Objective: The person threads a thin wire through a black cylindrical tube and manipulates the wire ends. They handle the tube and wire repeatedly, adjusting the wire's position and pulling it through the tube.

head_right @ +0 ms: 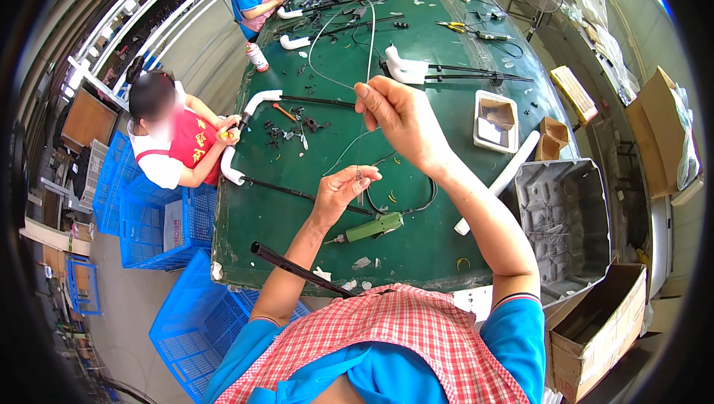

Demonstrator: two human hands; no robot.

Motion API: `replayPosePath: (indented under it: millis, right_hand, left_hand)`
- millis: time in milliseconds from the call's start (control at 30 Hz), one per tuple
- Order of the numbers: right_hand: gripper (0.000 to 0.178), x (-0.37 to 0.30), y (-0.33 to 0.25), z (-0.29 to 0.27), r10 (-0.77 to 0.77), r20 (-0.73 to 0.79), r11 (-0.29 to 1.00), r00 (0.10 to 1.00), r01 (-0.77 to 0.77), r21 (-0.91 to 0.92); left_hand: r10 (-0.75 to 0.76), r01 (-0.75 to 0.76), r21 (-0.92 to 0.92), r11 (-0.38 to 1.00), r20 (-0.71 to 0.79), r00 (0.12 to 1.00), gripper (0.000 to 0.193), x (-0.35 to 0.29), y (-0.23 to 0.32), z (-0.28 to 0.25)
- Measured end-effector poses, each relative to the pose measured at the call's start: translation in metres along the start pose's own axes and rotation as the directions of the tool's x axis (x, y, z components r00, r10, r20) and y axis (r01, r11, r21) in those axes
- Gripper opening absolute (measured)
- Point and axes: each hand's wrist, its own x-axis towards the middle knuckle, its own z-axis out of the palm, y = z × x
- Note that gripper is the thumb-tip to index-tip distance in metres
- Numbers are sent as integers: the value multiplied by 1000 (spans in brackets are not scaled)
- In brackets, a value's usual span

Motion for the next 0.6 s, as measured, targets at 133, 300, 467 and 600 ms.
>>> replayPosePath:
  millis: [133,300,467,600]
  right_hand:
    - [34,-3,0,3,-13,14,999,1000,14,-51]
    - [33,-2,-7,-1,-23,-50,998,999,20,-59]
    - [22,-3,-15,5,-252,-26,927,967,233,-293]
    - [23,-3,-17,7,-310,-30,894,950,281,-349]
  left_hand:
    - [13,-13,-6,1000,17,1000,22,2,1,-1]
    - [-3,3,-36,999,14,1000,22,2,3,0]
    - [-42,44,23,999,-66,997,21,3,4,3]
    - [-55,59,44,997,-88,995,21,1,5,6]
